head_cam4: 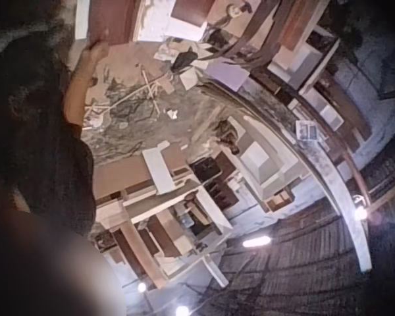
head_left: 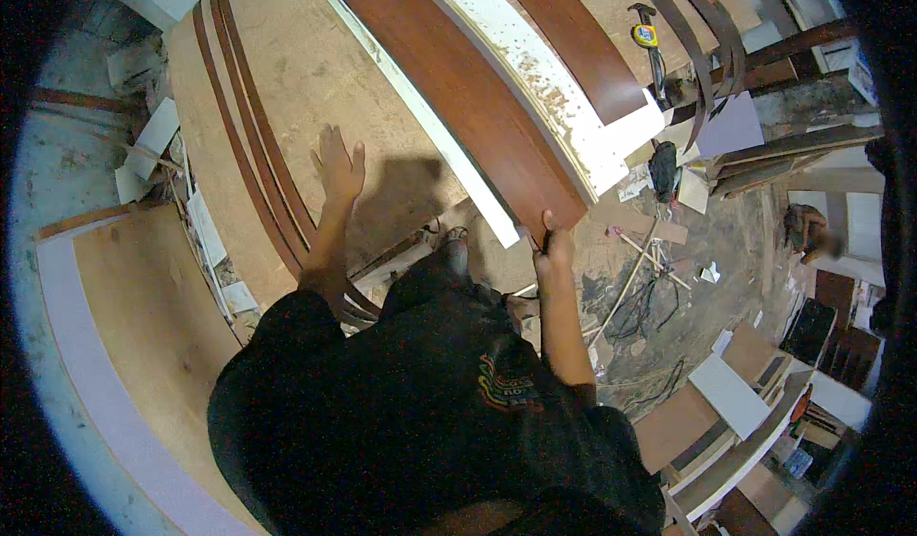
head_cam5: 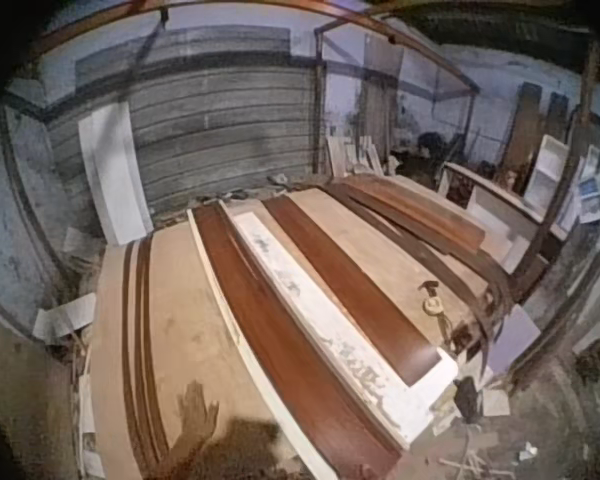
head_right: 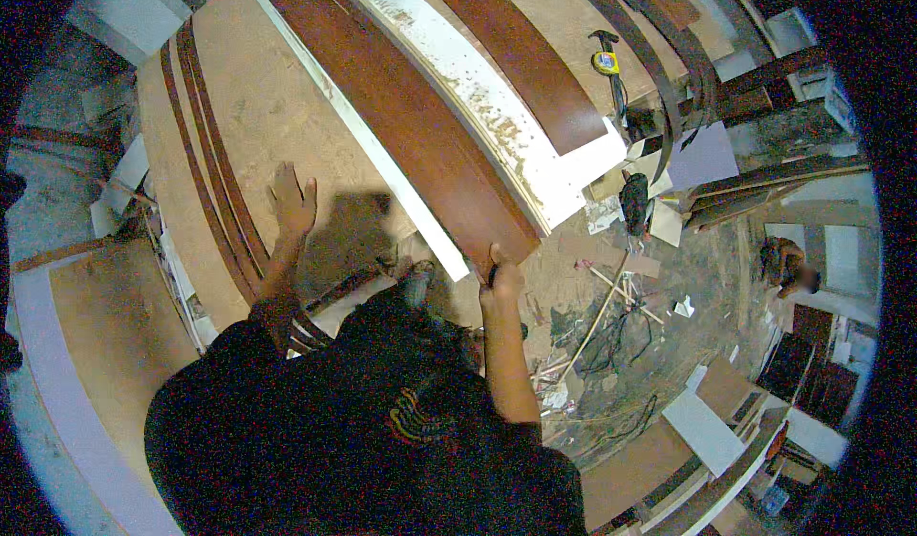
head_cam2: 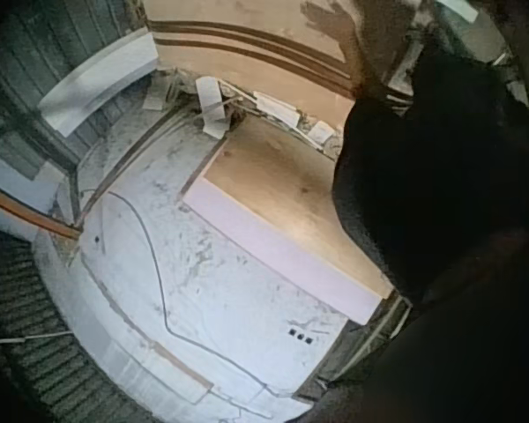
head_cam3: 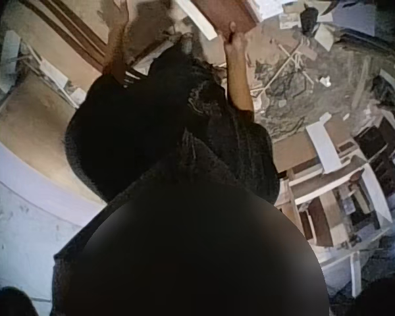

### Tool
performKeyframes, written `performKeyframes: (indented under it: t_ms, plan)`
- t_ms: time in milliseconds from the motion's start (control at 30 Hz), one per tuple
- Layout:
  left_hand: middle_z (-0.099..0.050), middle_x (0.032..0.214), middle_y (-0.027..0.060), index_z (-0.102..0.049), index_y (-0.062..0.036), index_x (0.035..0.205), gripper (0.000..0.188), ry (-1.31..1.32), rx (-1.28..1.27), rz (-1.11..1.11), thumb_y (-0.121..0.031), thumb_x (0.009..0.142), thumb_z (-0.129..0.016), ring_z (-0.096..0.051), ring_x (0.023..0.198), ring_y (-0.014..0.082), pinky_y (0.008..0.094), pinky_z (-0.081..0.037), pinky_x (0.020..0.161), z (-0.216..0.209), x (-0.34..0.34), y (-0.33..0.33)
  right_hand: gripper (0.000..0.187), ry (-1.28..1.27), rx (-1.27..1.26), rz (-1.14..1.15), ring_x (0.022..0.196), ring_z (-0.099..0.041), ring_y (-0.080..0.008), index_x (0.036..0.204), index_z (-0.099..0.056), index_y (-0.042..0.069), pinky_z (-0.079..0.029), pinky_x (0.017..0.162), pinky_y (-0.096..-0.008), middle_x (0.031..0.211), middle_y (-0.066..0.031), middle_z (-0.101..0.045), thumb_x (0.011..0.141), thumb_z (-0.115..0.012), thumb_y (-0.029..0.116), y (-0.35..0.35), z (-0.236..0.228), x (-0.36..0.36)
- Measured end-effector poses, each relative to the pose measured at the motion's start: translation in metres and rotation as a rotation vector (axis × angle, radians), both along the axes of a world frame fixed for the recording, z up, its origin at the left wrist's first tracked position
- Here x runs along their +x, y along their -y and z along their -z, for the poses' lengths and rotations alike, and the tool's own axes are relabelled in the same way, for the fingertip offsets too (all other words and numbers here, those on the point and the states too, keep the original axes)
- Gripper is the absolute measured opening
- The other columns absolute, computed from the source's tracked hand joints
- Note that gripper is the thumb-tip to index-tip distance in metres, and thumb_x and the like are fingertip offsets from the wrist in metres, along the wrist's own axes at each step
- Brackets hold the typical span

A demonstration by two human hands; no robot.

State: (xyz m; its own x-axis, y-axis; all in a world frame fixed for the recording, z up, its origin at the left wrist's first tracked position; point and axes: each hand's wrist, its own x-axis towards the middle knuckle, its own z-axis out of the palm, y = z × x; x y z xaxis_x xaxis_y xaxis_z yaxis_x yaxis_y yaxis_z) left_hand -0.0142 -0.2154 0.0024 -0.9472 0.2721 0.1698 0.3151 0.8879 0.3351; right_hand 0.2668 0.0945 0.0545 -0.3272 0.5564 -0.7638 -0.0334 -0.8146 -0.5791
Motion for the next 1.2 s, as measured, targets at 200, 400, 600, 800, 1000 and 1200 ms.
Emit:
performKeyframes:
  t_ms: [200, 400, 600, 800, 1000, 1200]
  plan:
    - [-0.022, 0.167, 0.0195, -0.028, -0.0022, 0.158, 0.082, -0.006, -0.105, -0.053, -0.061, 0.102, -0.039, -0.014, 0.157, 0.0321, 0.0584, -0.004, 0.124, 0.027, -0.015, 0.005, 0.036, -0.001, -0.092, 0.036, 0.097, -0.07, -0.0341, 0.124, -0.054, -0.003, -0.063, 0.08, -0.0554, 0.11, -0.0152, -0.067, 0.09, -0.065, -0.003, 0.003, 0.04, -0.078]
    - [-0.022, 0.167, 0.0181, -0.028, -0.0046, 0.158, 0.085, -0.079, -0.188, 0.06, -0.062, 0.098, -0.046, -0.018, 0.156, 0.0299, 0.0583, -0.008, 0.125, 0.041, -0.017, 0.019, 0.034, 0.12, -0.102, 0.052, 0.095, -0.07, -0.0374, 0.121, -0.052, -0.009, -0.063, 0.07, -0.0593, 0.11, -0.0192, -0.068, 0.09, -0.065, -0.007, 0.016, 0.043, -0.141]
    - [-0.025, 0.165, 0.0209, -0.031, -0.0027, 0.156, 0.084, -0.1, -0.339, 0.089, -0.058, 0.097, -0.052, -0.024, 0.154, 0.0341, 0.059, -0.01, 0.125, 0.008, -0.008, 0.017, 0.013, 0.069, -0.192, -0.048, 0.091, -0.068, -0.0294, 0.11, -0.062, 0.008, -0.063, 0.069, -0.0445, 0.108, -0.0108, -0.069, 0.097, -0.062, 0.006, 0.024, 0.055, -0.237]
    - [-0.027, 0.164, 0.0197, -0.034, -0.004, 0.155, 0.084, 0.042, -0.34, 0.09, -0.059, 0.095, -0.053, -0.029, 0.15, 0.0406, 0.0596, -0.019, 0.122, -0.068, 0.005, 0.013, 0.011, 0.095, -0.129, -0.104, 0.104, -0.063, -0.028, 0.108, -0.064, 0.01, -0.06, 0.085, -0.0508, 0.115, -0.0104, -0.066, 0.098, -0.06, 0.009, 0.028, 0.128, -0.359]
    - [-0.025, 0.166, 0.0157, -0.033, -0.0086, 0.158, 0.089, -0.029, -0.21, 0.01, -0.066, 0.093, -0.053, -0.031, 0.147, 0.0456, 0.0645, -0.022, 0.119, -0.053, -0.003, 0.004, 0.02, 0.634, 1.209, -1.297, 0.105, -0.065, -0.0305, 0.114, -0.066, 0.009, -0.058, 0.09, -0.0495, 0.115, -0.014, -0.067, 0.1, -0.059, 0.022, 0.028, 0.144, -0.457]
    - [-0.027, 0.165, 0.0165, -0.034, -0.0101, 0.158, 0.093, -0.064, 0.057, -0.044, -0.069, 0.089, -0.057, -0.035, 0.145, 0.0476, 0.0663, -0.025, 0.117, -0.021, -0.008, 0.006, 0.044, 0.653, 1.424, -1.524, 0.099, -0.07, -0.0352, 0.109, -0.073, 0.007, -0.059, 0.084, -0.0443, 0.108, -0.0189, -0.072, 0.1, -0.057, 0.047, 0.071, 0.049, -0.522]
